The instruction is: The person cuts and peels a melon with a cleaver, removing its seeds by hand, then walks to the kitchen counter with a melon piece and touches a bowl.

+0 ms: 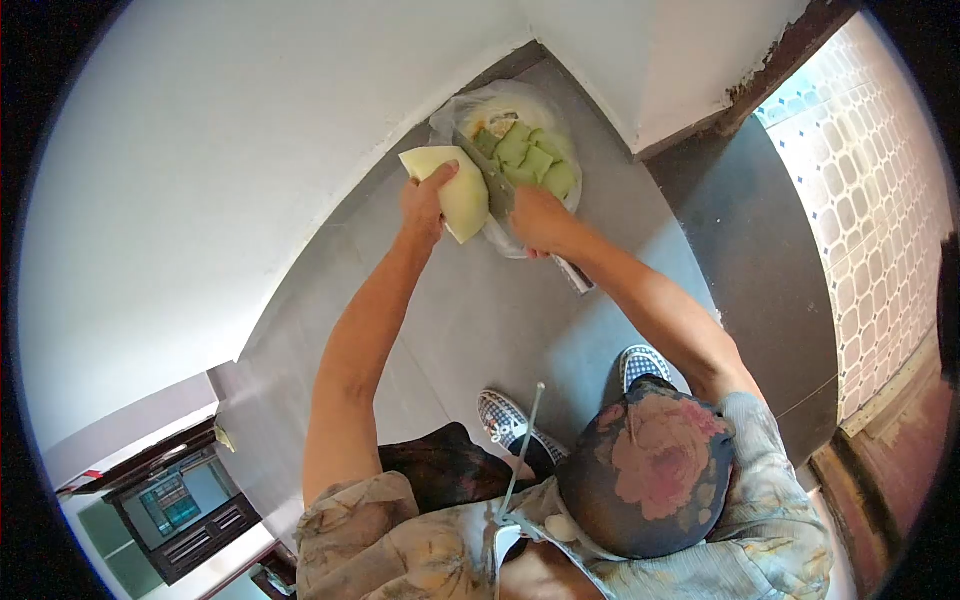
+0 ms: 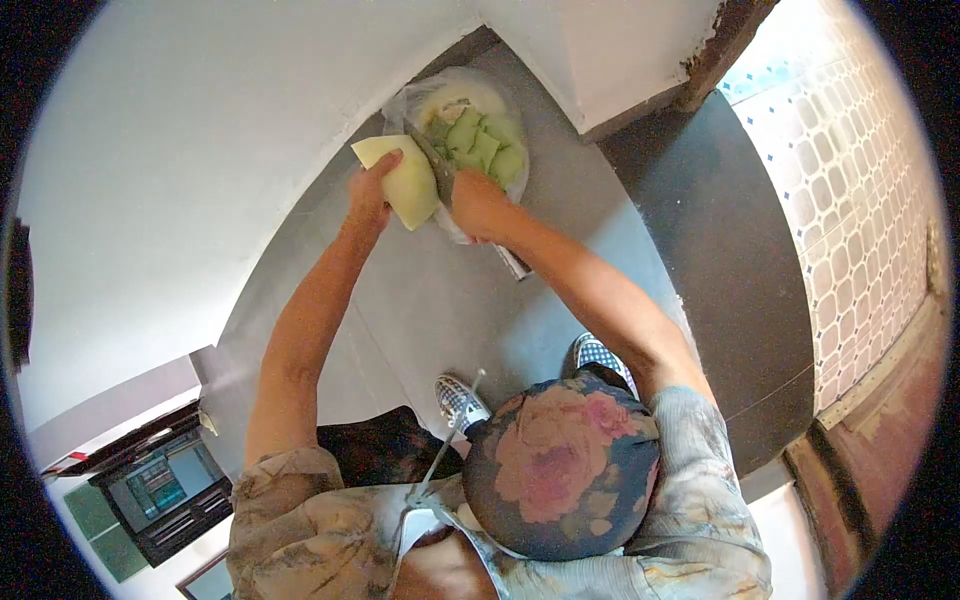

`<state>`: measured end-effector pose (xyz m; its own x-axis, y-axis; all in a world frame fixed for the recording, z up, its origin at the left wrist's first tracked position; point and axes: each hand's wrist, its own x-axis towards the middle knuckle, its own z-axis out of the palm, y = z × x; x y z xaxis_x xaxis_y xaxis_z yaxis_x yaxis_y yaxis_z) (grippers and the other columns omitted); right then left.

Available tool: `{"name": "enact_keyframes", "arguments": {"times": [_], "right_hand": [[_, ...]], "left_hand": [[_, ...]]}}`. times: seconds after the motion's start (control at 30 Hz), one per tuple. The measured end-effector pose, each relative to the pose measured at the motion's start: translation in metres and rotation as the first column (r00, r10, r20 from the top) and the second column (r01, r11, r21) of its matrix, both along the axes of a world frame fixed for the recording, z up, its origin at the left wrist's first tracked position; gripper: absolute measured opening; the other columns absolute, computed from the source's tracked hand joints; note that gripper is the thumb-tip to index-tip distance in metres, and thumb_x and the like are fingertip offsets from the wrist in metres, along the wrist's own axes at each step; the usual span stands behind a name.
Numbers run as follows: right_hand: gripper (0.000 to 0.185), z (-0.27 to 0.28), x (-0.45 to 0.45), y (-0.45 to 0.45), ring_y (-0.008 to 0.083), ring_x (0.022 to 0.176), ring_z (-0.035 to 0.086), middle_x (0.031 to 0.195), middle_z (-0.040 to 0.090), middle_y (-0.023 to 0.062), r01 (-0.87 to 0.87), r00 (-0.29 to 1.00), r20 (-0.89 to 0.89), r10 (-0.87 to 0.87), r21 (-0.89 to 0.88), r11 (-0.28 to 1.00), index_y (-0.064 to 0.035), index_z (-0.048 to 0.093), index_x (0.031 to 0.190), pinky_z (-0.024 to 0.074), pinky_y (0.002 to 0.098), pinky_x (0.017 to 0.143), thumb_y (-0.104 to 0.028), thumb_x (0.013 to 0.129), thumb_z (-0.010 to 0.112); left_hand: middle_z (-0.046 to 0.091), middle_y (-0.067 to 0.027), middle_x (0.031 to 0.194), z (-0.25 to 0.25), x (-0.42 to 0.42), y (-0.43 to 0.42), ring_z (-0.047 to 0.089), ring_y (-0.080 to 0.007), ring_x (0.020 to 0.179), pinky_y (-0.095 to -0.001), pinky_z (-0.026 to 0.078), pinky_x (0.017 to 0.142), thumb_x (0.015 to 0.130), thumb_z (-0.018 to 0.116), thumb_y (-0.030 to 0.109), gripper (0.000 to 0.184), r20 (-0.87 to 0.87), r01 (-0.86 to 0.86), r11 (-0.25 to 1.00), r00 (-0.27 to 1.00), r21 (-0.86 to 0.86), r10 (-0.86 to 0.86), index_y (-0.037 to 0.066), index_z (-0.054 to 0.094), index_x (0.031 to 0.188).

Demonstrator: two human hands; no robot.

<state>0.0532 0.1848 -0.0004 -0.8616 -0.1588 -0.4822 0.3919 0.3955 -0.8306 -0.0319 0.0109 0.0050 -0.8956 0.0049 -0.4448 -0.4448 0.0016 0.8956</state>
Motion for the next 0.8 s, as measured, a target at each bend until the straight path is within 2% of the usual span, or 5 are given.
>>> {"name": "enact_keyframes", "arguments": {"times": [0.07,0.2,0.47,0.67,0.8], "right_hand": [[0.022,-0.01,0.003,-0.003,0.0372,0.066,0.067,0.071,0.063,0.0288,-0.013,1.0,-0.016,0.014,0.082,0.997,0.0123,0.058,0.09,0.053,0.0444,0.059,-0.001,0.074,0.062],[0.018,-0.046,-0.017,-0.028,0.0355,0.063,0.067,0.068,0.063,0.0265,0.009,0.98,-0.198,0.009,0.089,0.996,0.0107,0.057,0.089,0.0529,0.0431,0.056,-0.002,0.077,0.059],[0.025,-0.049,-0.013,-0.01,0.0181,0.04,0.056,0.056,0.059,0.0145,-0.001,1.0,0.02,0.004,-0.154,0.988,0.0084,0.048,0.092,0.0434,0.0327,0.036,-0.017,0.091,0.052],[0.026,-0.065,-0.01,0.006,0.0209,0.04,0.058,0.057,0.06,0.0162,0.033,0.999,0.031,-0.024,-0.342,0.939,0.0077,0.053,0.09,0.0457,0.0359,0.036,-0.018,0.09,0.053],[0.027,-0.04,0.005,0.01,0.021,0.04,0.058,0.057,0.06,0.0177,0.066,0.998,0.012,-0.065,-0.17,0.983,0.0087,0.051,0.093,0.0455,0.0349,0.035,-0.019,0.091,0.052]], "left_hand": [[0.063,-0.0132,0.098,-0.005,0.002,0.004,0.065,-0.0234,0.082,-0.035,0.056,0.066,0.077,0.073,0.016,0.043,0.013,0.02,1.0,1.0,0.007,-0.02,-0.003,0.053,0.11],[0.063,-0.0115,0.1,0.016,0.008,0.004,0.066,-0.0221,0.083,-0.0343,0.056,0.066,0.077,0.072,0.019,0.045,0.049,0.053,0.999,0.997,-0.015,-0.052,-0.001,0.052,0.112],[0.062,-0.0119,0.105,0.001,0.01,-0.018,0.064,-0.0236,0.092,-0.0372,0.055,0.078,0.077,0.071,0.019,0.047,0.0,0.07,0.994,0.998,0.082,-0.07,-0.001,0.052,0.115],[0.061,-0.0126,0.106,-0.004,0.012,-0.035,0.063,-0.025,0.095,-0.0375,0.053,0.082,0.077,0.069,0.016,0.046,0.005,0.048,0.987,0.999,0.155,-0.049,-0.002,0.052,0.116],[0.061,-0.0122,0.106,0.001,0.014,-0.037,0.063,-0.0259,0.095,-0.0379,0.053,0.083,0.076,0.068,0.013,0.046,0.0,0.086,0.985,0.996,0.153,-0.087,-0.002,0.052,0.116]]}}
